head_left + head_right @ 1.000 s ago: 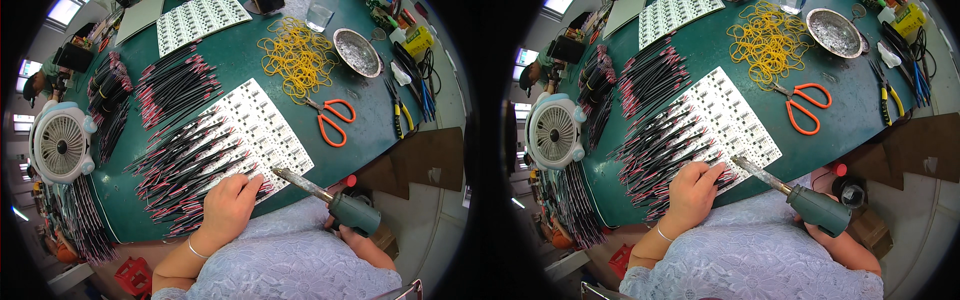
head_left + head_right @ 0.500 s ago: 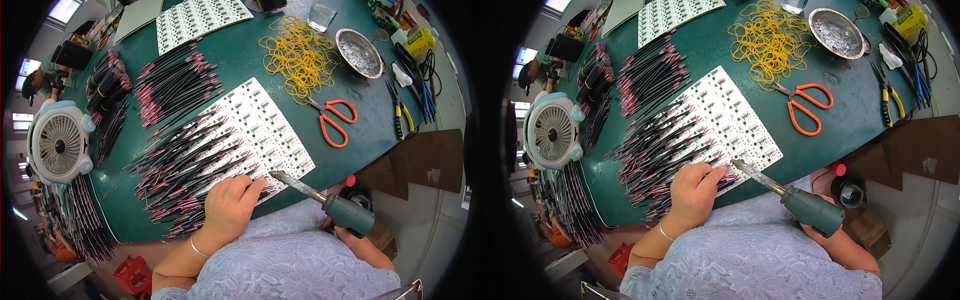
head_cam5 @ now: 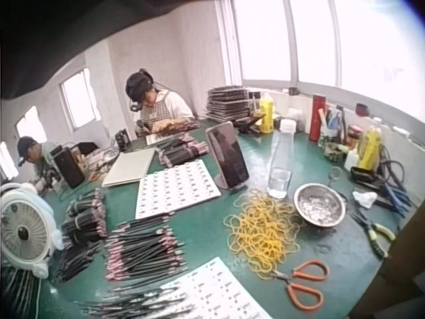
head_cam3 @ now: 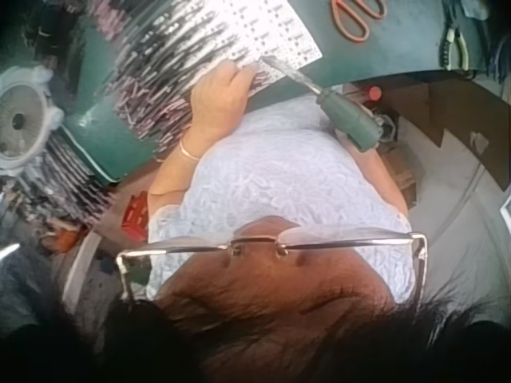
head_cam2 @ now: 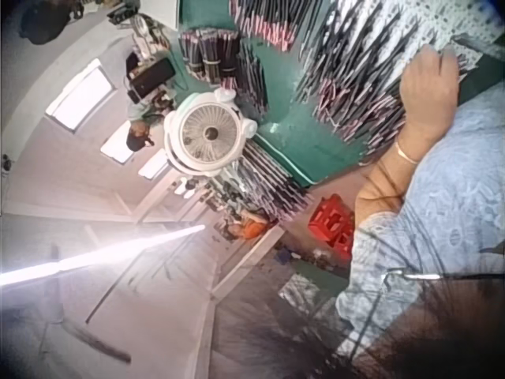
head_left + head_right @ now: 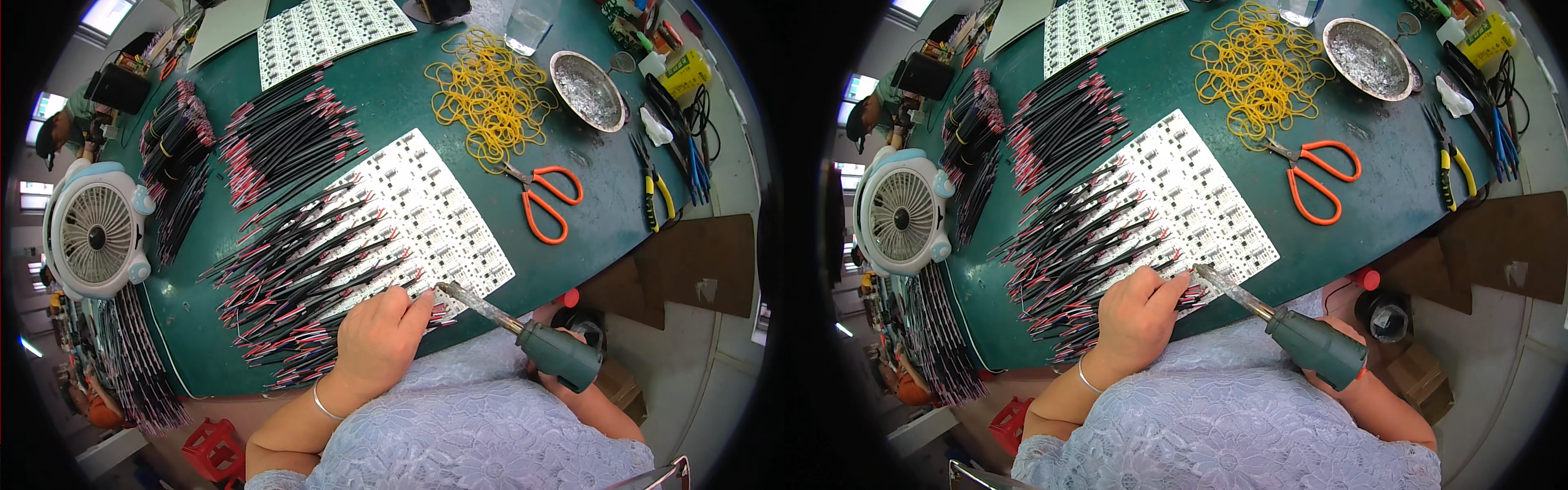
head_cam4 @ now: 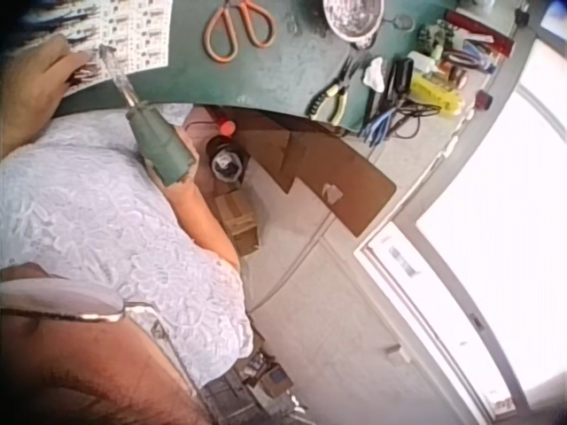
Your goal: The person solders wire ends onto circuit board panels using a soldering tool, positioning each wire onto the board by hand and gathering additional wires from bundles on the table.
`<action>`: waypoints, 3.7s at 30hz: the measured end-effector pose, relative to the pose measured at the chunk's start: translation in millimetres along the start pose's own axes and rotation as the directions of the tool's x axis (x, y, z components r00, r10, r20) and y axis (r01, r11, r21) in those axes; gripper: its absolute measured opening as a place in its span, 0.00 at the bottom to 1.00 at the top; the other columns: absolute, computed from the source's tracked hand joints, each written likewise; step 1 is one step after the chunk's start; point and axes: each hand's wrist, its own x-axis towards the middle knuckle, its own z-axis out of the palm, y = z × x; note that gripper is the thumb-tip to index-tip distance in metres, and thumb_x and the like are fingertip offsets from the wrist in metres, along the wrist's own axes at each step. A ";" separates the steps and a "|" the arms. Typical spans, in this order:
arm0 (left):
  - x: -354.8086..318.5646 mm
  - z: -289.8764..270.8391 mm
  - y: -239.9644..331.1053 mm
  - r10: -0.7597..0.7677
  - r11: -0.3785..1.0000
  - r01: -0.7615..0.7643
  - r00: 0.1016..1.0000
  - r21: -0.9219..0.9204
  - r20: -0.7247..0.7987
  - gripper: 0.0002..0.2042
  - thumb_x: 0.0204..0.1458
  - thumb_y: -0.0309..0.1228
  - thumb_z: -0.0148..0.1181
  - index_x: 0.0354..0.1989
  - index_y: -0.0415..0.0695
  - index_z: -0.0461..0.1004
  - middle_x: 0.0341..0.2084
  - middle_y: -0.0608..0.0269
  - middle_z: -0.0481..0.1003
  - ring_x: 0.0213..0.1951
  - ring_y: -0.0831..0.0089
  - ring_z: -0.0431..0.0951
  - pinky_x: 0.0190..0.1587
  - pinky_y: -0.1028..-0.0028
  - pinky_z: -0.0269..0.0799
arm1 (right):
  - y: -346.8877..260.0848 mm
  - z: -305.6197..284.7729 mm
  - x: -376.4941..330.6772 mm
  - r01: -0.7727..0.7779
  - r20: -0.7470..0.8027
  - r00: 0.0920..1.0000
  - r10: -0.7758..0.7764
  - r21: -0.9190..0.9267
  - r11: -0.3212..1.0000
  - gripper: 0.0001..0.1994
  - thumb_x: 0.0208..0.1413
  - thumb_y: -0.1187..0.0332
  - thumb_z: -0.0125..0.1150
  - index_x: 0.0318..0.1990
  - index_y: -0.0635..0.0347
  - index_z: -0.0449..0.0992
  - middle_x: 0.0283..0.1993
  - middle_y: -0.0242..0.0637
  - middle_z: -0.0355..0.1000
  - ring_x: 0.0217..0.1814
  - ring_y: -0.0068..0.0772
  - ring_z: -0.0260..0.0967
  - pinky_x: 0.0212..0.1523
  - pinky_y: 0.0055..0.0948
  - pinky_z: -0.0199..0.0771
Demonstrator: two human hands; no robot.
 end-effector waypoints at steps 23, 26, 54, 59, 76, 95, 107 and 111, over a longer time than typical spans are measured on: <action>2.7 -2.1 -0.9 0.007 1.000 -0.007 1.000 -0.025 0.017 0.08 0.44 0.27 0.59 0.35 0.44 0.76 0.20 0.64 0.60 0.20 0.69 0.67 0.20 0.70 0.63 | -1.4 -4.3 -9.9 0.050 0.032 0.998 -0.048 -0.081 0.995 0.11 0.53 0.65 0.56 0.37 0.64 0.74 0.31 0.36 0.74 0.31 0.30 0.73 0.34 0.25 0.71; 0.2 -0.7 -3.0 0.006 1.000 -0.006 1.000 -0.028 0.002 0.07 0.44 0.27 0.59 0.33 0.45 0.77 0.20 0.64 0.60 0.20 0.68 0.67 0.20 0.70 0.63 | -4.0 -3.0 -7.4 0.065 -0.012 0.998 -0.066 -0.082 0.995 0.14 0.57 0.59 0.52 0.32 0.62 0.73 0.23 0.33 0.72 0.24 0.30 0.70 0.28 0.28 0.68; 4.9 -0.4 -6.3 0.009 0.997 -0.009 1.000 -0.075 -0.009 0.05 0.43 0.26 0.59 0.30 0.47 0.77 0.19 0.65 0.61 0.18 0.68 0.66 0.19 0.69 0.61 | 6.6 -4.0 -22.6 -0.072 0.030 0.997 0.074 -0.077 0.994 0.11 0.45 0.67 0.61 0.38 0.58 0.78 0.36 0.38 0.76 0.37 0.39 0.75 0.39 0.31 0.75; 4.9 -0.1 -6.6 0.037 0.998 -0.038 0.999 -0.054 -0.005 0.05 0.43 0.27 0.59 0.30 0.47 0.77 0.19 0.65 0.61 0.20 0.68 0.67 0.20 0.70 0.62 | 5.7 -10.5 -14.0 0.201 0.091 0.979 -0.185 -0.230 0.952 0.11 0.51 0.66 0.61 0.37 0.64 0.73 0.31 0.37 0.74 0.27 0.31 0.73 0.34 0.28 0.73; 2.5 -12.3 -3.5 0.006 0.982 0.001 0.999 -0.189 0.034 0.17 0.33 0.19 0.61 0.37 0.45 0.77 0.26 0.61 0.69 0.27 0.63 0.71 0.29 0.70 0.67 | 17.9 -7.7 -25.8 0.017 -0.028 1.000 -0.010 0.244 0.970 0.19 0.56 0.54 0.56 0.38 0.66 0.72 0.29 0.37 0.73 0.27 0.31 0.72 0.30 0.27 0.72; 77.6 -114.8 -79.6 -0.114 0.962 0.172 0.959 0.211 -0.259 0.16 0.35 0.15 0.60 0.36 0.43 0.72 0.29 0.59 0.76 0.29 0.59 0.76 0.31 0.67 0.70 | -10.6 -11.4 62.4 0.061 -0.200 0.972 0.120 0.717 0.695 0.32 0.52 0.59 0.59 0.59 0.68 0.55 0.51 0.54 0.66 0.23 0.39 0.72 0.19 0.31 0.73; 142.0 -76.7 -173.5 -0.197 0.930 0.213 0.977 0.299 -0.082 0.10 0.49 0.28 0.59 0.41 0.45 0.71 0.31 0.58 0.72 0.35 0.57 0.74 0.38 0.65 0.71 | -31.9 -0.4 126.2 0.016 -0.204 0.966 0.159 0.659 0.752 0.35 0.51 0.56 0.60 0.59 0.72 0.55 0.48 0.53 0.68 0.21 0.35 0.71 0.18 0.28 0.72; 138.6 -57.9 -187.0 -0.123 0.983 0.130 0.991 0.133 -0.056 0.16 0.46 0.30 0.62 0.44 0.41 0.71 0.36 0.54 0.69 0.41 0.54 0.70 0.46 0.61 0.67 | -21.2 -1.4 114.4 0.028 -0.249 0.955 0.164 0.623 0.782 0.33 0.52 0.55 0.59 0.57 0.73 0.57 0.47 0.51 0.68 0.20 0.32 0.70 0.16 0.27 0.70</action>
